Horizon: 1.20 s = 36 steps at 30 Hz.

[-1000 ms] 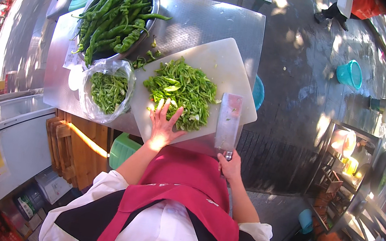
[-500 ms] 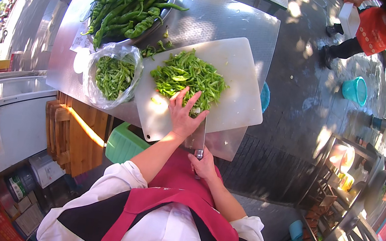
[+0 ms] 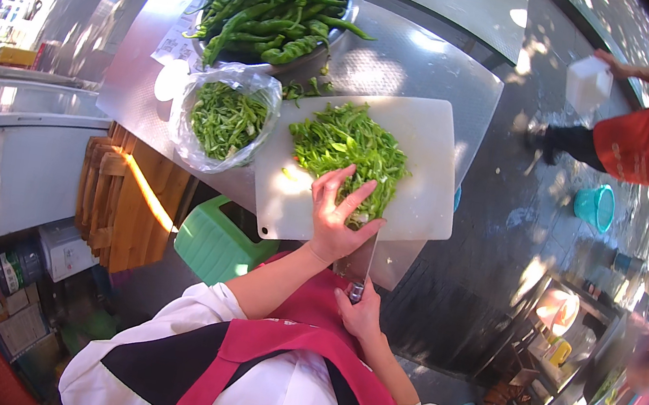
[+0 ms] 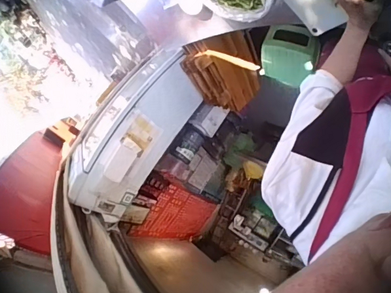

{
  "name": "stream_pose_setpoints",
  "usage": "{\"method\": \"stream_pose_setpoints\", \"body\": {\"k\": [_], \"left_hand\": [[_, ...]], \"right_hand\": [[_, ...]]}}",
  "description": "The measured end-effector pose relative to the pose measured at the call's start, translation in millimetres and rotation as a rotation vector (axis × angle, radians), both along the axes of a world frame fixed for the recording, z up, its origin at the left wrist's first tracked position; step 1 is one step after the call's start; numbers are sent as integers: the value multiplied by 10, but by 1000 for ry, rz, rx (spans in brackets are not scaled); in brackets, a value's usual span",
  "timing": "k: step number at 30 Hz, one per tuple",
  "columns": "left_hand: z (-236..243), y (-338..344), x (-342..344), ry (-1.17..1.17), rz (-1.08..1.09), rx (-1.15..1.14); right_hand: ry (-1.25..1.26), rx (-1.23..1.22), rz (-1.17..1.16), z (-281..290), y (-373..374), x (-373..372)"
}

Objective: The person chops green peppers on a white cutting board using a large knife. They pick up whole peppers from a metal bowl, slice them into small pieces, and place the chopped pieces into a clear plastic bag.

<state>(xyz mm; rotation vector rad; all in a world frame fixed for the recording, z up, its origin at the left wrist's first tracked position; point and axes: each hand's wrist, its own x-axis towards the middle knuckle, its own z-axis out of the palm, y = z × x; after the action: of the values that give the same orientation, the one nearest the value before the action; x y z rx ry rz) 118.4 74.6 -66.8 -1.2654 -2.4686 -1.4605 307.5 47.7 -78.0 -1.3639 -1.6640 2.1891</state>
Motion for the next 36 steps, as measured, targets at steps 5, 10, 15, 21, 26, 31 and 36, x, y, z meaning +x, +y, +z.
{"method": "stream_pose_setpoints", "body": {"k": [5,10,15,21,26,31,36], "left_hand": [[222,-95,-198,-7,50,76],[478,-279,-666,89,178,163],[476,-456,-1367,128,396,188],[24,-643,-2098,-77,686,146],[-434,-818,-2375,-354,879,-17],[-141,-1023,-2409,-316,604,-187],[89,-1220,-2717,-156,486,-126]], "right_hand": [[29,32,37,277,63,-256],[79,181,240,362,145,-647],[88,266,457,692,323,-1496],[40,470,728,744,448,-2460],[-256,514,877,974,454,-3018],[-277,801,874,878,541,-2853],[-263,834,914,927,483,-2569]]}}
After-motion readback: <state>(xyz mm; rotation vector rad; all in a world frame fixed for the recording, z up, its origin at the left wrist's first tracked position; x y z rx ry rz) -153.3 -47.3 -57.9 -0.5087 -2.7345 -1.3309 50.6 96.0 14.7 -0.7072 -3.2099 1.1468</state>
